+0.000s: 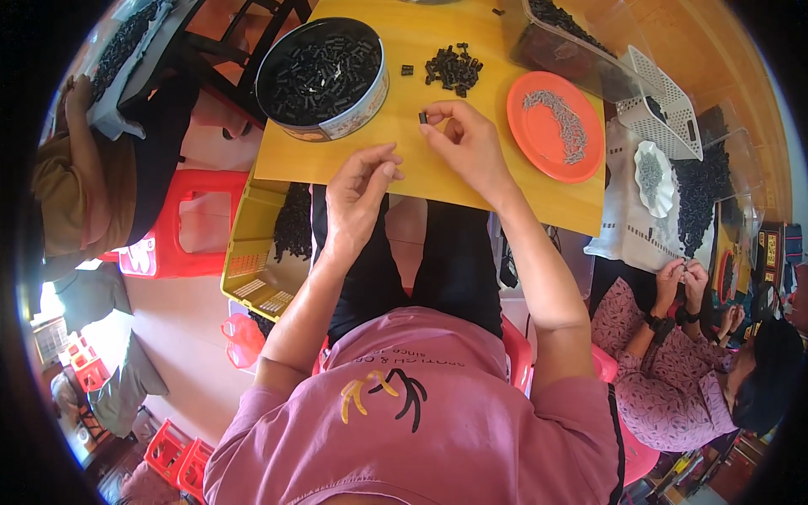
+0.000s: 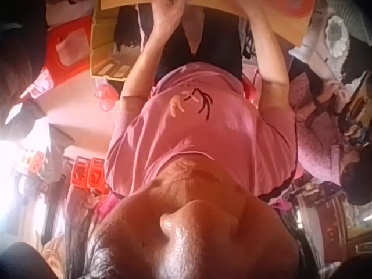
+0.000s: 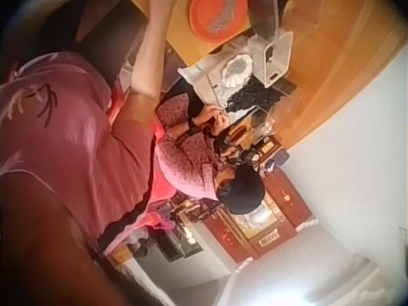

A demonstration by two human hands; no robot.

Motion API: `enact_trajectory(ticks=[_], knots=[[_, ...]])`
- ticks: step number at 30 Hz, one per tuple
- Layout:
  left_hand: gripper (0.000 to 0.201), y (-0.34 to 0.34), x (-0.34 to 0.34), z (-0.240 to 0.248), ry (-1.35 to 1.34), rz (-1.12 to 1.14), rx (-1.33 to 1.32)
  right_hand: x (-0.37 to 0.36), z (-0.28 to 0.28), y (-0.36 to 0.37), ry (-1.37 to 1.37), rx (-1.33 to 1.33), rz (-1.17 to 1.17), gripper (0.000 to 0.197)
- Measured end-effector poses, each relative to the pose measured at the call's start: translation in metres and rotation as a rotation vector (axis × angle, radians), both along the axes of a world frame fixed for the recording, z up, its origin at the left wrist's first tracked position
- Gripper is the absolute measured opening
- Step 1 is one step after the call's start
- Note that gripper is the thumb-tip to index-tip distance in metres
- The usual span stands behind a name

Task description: The person inserts small metal pins into black plastic components by hand, taking the pins from a storage tin and the components from a sorting tray.

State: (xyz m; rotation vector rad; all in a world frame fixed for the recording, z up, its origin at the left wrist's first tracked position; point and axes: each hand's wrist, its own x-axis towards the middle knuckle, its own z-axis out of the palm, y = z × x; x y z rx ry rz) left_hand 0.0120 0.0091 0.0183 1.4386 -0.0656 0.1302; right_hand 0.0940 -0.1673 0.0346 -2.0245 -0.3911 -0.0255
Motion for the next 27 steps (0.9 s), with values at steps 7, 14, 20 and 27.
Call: enact_trajectory(ticks=[7,14,20,27], knots=[[0.021,-0.018,0.009,0.009,-0.117,0.041,-0.054,-0.051,0.019,0.013,0.195,0.501,0.049,0.017],[0.018,-0.031,0.005,0.012,-0.143,0.061,0.011,-0.063,0.021,-0.007,-0.209,0.013,-0.058,0.017],[0.017,-0.031,0.006,0.005,-0.223,-0.01,0.211,-0.068,0.027,-0.017,-0.289,-0.052,-0.023,0.018],[0.016,-0.043,0.009,0.0,0.041,-0.178,0.095,-0.076,0.031,-0.038,-0.066,0.032,-0.037,0.016]])
